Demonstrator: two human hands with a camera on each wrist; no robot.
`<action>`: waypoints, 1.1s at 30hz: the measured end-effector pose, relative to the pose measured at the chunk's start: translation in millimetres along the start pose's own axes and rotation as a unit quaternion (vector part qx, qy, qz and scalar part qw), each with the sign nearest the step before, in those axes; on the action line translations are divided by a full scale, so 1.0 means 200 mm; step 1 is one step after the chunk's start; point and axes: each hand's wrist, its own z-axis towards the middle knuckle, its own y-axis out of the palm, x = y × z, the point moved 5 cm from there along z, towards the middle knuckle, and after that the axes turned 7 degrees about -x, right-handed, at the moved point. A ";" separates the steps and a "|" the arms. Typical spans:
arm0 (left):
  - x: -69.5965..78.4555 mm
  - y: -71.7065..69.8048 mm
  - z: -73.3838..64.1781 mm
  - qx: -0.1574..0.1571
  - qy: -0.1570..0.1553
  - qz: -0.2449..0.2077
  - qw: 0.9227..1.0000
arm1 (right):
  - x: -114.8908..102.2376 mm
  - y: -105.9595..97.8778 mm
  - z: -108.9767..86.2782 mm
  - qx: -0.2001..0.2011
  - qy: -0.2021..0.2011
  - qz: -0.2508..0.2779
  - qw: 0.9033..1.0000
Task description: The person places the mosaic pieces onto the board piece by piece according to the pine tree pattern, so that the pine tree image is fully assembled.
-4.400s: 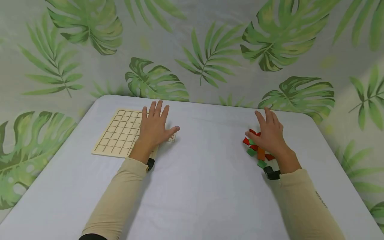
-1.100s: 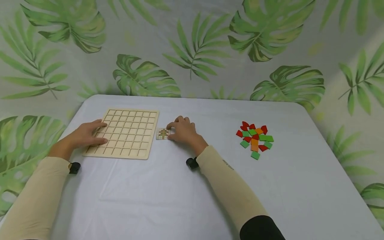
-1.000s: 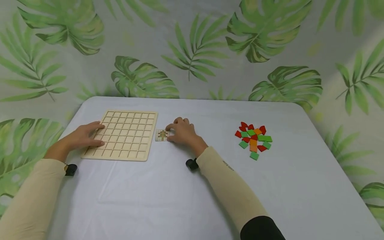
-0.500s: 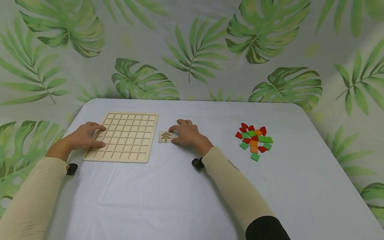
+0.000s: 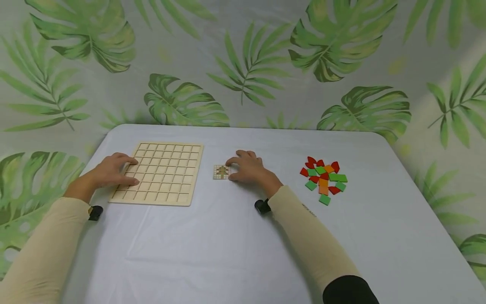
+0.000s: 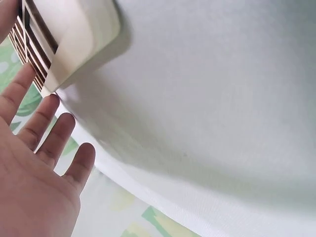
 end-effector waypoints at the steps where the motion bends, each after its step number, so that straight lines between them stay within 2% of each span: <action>1: 0.01 0.00 0.00 0.001 0.001 0.003 1.000 | 0.02 0.00 -0.01 0.000 0.003 -0.001 1.000; 15: 0.14 0.06 0.09 0.010 0.006 0.041 0.999 | 0.22 -0.06 -0.15 -0.005 0.016 -0.043 0.999; 22: 0.22 0.10 0.12 0.014 0.006 0.032 0.999 | 0.32 -0.08 -0.22 0.004 0.024 -0.053 0.998; 27: 0.26 0.08 0.12 0.001 0.000 0.048 0.999 | 0.35 -0.10 -0.28 0.006 0.017 -0.042 0.999; 30: 0.24 0.05 0.10 -0.019 -0.009 0.075 0.997 | 0.37 -0.09 -0.30 0.001 0.010 -0.037 0.999; 33: 0.22 0.03 0.09 -0.030 0.004 0.079 0.996 | 0.40 -0.09 -0.32 0.002 0.009 -0.035 0.999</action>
